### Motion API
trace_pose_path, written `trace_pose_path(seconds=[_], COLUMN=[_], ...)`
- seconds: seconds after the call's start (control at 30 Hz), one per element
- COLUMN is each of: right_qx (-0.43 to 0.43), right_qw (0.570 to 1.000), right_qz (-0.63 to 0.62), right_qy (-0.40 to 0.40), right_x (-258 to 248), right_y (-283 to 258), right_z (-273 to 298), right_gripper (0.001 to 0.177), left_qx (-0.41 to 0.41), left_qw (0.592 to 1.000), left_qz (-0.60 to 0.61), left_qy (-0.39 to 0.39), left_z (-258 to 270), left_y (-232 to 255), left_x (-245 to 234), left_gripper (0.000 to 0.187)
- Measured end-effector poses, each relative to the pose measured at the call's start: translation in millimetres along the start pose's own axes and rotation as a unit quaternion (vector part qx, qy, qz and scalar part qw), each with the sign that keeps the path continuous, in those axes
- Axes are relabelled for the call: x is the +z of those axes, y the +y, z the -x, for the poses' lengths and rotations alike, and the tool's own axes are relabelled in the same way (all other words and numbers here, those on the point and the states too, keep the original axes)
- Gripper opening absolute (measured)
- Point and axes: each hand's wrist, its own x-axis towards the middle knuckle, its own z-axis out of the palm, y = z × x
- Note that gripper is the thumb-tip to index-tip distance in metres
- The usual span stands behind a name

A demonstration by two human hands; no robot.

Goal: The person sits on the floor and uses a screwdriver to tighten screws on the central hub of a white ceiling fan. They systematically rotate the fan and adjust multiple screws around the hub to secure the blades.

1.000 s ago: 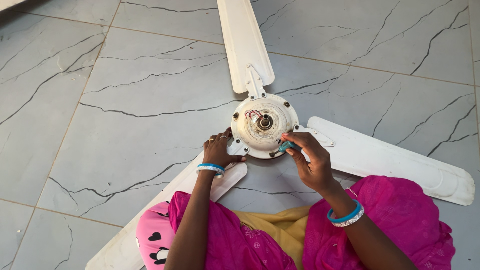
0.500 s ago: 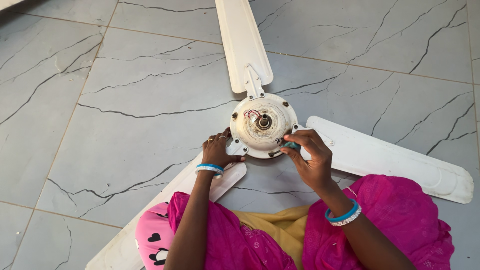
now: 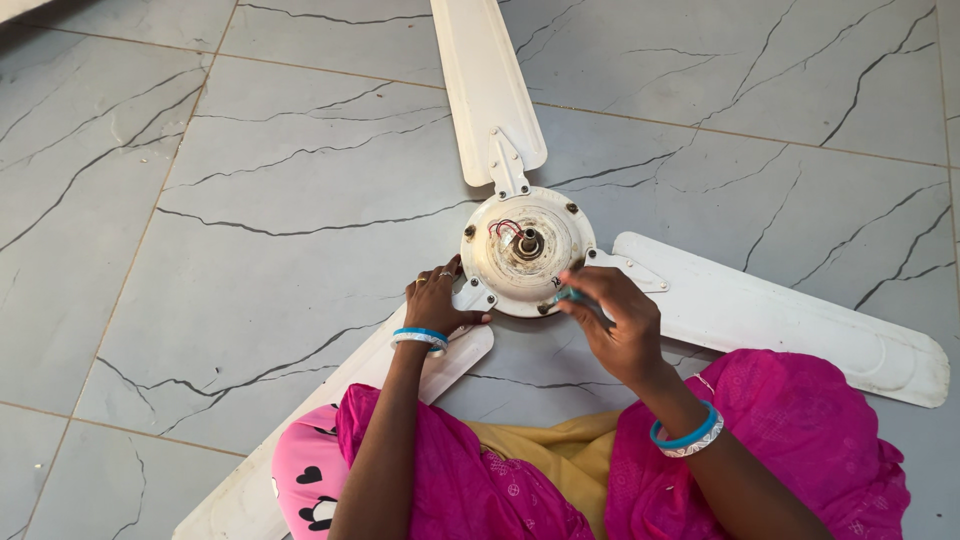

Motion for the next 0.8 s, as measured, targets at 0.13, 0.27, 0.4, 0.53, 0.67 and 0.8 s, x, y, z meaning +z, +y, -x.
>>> trace_pose_path(seconds=[0.13, 0.27, 0.4, 0.53, 0.67, 0.8], right_qx=[-0.020, -0.023, -0.032, 0.012, 0.011, 0.037], right_qw=[1.000, 1.000, 0.999, 0.999, 0.999, 0.998], right_qz=[-0.004, -0.004, -0.012, -0.042, -0.036, 0.002], right_qy=[0.004, -0.006, 0.022, -0.002, 0.003, 0.044], right_x=[-3.7, 0.2, 4.2, -0.6, -5.8, -14.6], right_y=[1.4, 1.4, -0.6, -1.5, -2.9, 3.0], right_z=[-2.3, -1.1, 1.1, -1.9, -5.1, -9.4], right_gripper=[0.039, 0.041, 0.035, 0.038, 0.036, 0.037], left_qx=[-0.007, -0.004, -0.005, -0.015, -0.009, 0.000], left_qw=[1.000, 1.000, 1.000, 1.000, 1.000, 1.000], left_qz=[-0.007, -0.002, -0.001, -0.002, -0.003, -0.004], left_qy=[-0.005, -0.001, -0.005, -0.013, -0.005, 0.000], left_z=[0.3, 0.6, 0.9, 0.5, 1.2, 1.3], left_y=[0.3, 0.2, 0.6, 2.1, 2.1, 1.1], left_x=[-1.4, -1.0, -2.0, -2.3, -2.0, -1.0], left_gripper=[0.133, 0.132, 0.133, 0.131, 0.132, 0.132])
